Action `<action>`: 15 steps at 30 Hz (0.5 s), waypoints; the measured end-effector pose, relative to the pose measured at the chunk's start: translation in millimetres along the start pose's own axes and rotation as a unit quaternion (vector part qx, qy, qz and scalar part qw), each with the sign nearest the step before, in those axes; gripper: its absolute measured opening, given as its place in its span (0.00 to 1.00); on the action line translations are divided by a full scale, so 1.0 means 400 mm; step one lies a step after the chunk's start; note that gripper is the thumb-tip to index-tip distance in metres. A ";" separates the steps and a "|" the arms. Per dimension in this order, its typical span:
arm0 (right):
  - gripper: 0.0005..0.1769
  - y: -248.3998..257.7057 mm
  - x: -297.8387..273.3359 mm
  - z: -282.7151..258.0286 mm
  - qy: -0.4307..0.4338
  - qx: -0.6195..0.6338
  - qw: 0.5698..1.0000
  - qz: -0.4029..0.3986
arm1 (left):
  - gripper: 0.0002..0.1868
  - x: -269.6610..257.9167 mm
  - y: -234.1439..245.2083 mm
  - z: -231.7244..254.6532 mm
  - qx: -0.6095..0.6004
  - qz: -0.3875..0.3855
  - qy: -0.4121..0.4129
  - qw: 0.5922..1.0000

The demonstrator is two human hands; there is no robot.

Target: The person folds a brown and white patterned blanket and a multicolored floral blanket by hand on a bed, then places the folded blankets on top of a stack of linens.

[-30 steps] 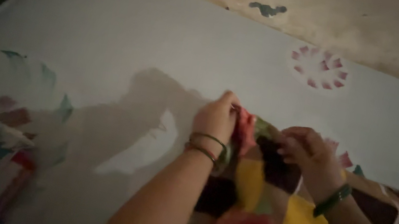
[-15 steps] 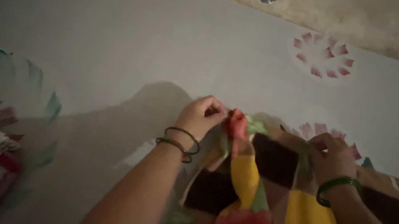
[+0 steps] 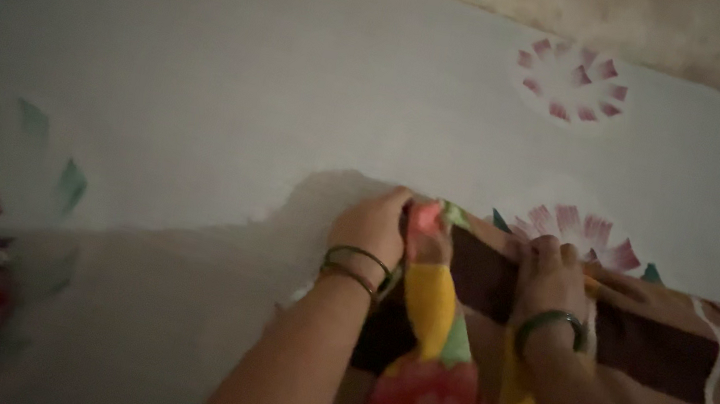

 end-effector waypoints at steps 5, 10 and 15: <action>0.15 0.078 -0.038 -0.019 -0.075 0.162 0.974 0.137 | 0.17 -0.036 -0.011 0.009 -0.078 0.144 -0.151 0.975; 0.13 0.079 -0.045 -0.022 -0.049 0.150 0.972 0.174 | 0.15 -0.060 -0.032 0.014 -0.007 0.210 -0.213 0.954; 0.12 0.071 -0.044 -0.019 -0.028 0.137 0.965 0.220 | 0.12 -0.069 -0.061 0.059 0.125 0.246 -0.319 0.907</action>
Point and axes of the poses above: each hand's wrist, its own x-axis towards the middle knuckle, its own y-axis out of the back of the hand, z = x × y, the point moved 7 cm from there along x, towards the middle knuckle, and after that the axes turned 11 degrees about y, right-handed, at the moved point
